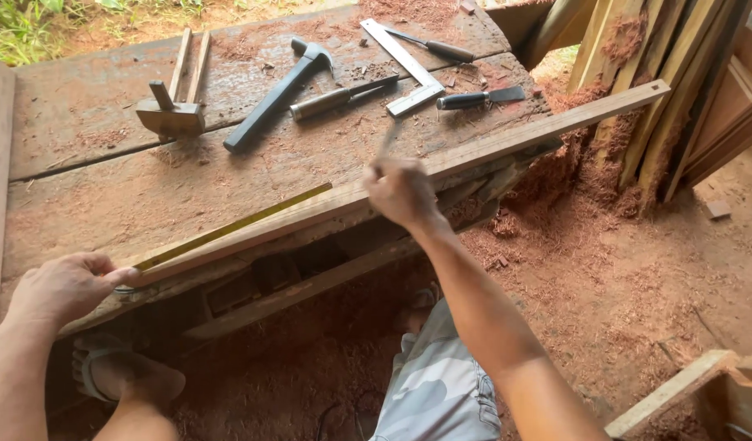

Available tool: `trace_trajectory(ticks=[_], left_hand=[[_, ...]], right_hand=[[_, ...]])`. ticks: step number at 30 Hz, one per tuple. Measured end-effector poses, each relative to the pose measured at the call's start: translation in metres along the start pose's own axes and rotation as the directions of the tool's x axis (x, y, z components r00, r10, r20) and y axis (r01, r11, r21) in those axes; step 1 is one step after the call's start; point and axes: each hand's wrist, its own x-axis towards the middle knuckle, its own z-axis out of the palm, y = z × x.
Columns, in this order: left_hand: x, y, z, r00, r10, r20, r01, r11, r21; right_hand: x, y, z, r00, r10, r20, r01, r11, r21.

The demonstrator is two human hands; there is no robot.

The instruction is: The person measures a long wooden plank on a workbench using a yellow tape measure and marks measurements with a pen. The person repeatedly adjusts the tape measure along the plank and makes marks at various points.

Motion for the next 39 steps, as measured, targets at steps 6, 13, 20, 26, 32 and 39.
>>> trace_trajectory(ticks=[6, 13, 20, 26, 32, 39], left_hand=[[-0.012, 0.010, -0.010, 0.999, -0.038, 0.039, 0.039, 0.999, -0.022], [-0.013, 0.010, -0.010, 0.999, 0.017, 0.034, -0.015, 0.998, -0.066], [-0.013, 0.014, -0.021, 0.998, 0.057, -0.042, -0.060, 0.995, -0.084], [-0.022, 0.064, -0.050, 0.983, 0.114, -0.145, -0.143, 0.967, -0.209], [-0.020, 0.143, -0.056, 0.957, 0.258, -0.132, -0.283, 0.933, -0.224], [0.000, 0.175, -0.053, 0.937, 0.303, -0.176, -0.336, 0.920, -0.204]], right_hand=[[-0.029, 0.085, 0.002, 0.958, 0.203, -0.202, -0.181, 0.976, 0.123], [-0.037, 0.089, -0.045, 0.975, -0.141, -0.169, 0.106, 0.974, -0.200], [-0.027, 0.107, -0.013, 0.988, 0.149, -0.047, -0.149, 0.989, -0.011], [-0.027, 0.059, 0.005, 0.985, 0.050, -0.168, -0.056, 0.998, -0.032], [-0.027, 0.048, 0.029, 0.969, 0.239, -0.061, -0.243, 0.969, -0.054], [-0.054, 0.048, 0.037, 0.960, -0.047, -0.277, 0.040, 0.999, -0.029]])
